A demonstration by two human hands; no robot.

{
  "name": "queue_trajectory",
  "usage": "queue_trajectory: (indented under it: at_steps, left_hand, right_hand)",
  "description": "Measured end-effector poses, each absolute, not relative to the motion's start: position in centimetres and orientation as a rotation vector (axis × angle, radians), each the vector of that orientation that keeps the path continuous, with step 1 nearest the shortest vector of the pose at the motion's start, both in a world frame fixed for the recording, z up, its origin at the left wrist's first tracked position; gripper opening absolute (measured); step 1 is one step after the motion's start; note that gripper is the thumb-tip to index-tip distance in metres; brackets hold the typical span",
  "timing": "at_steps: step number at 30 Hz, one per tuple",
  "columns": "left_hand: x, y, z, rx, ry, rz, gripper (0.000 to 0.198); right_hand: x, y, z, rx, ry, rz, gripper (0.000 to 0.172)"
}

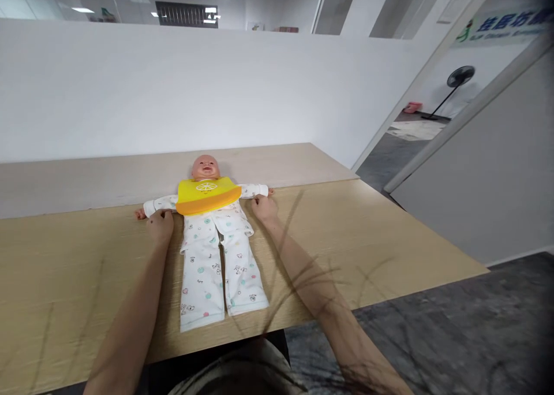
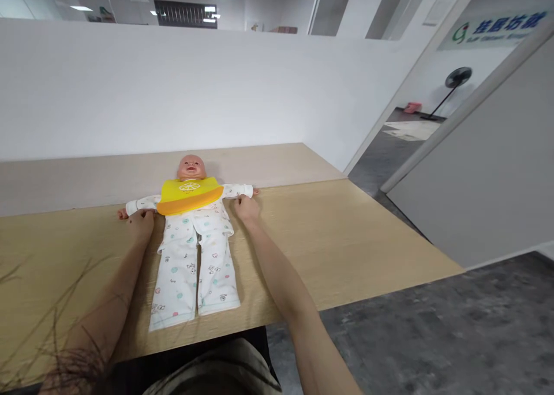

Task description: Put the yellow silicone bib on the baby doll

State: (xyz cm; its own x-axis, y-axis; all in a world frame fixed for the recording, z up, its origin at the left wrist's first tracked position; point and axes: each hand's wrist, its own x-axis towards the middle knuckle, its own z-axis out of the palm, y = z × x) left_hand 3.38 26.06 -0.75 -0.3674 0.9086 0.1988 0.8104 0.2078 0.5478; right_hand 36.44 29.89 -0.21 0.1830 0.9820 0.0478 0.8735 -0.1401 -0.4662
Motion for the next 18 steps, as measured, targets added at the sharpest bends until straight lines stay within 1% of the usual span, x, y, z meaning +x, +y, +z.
queue_trajectory:
  at_steps: [3,6,11,18]
  left_hand:
    - [3.6,25.5,-0.4,1.657,2.246,0.885,0.038]
    - [3.9,25.0,-0.2,1.691,2.205,0.849,0.034]
    - [4.6,24.9,0.0,1.686,2.248,0.770,0.034]
    - [4.9,24.8,0.2,1.651,2.300,0.727,0.039]
  right_hand:
    - [36.0,29.8,-0.4,-2.043,-1.845,0.362,0.033]
    - [35.1,29.6,-0.2,-1.988,-1.985,0.331,0.034]
    - [34.1,29.1,0.6,-1.940,-2.063,0.342,0.036]
    - [33.9,29.4,0.5,-1.982,-2.004,0.327,0.036]
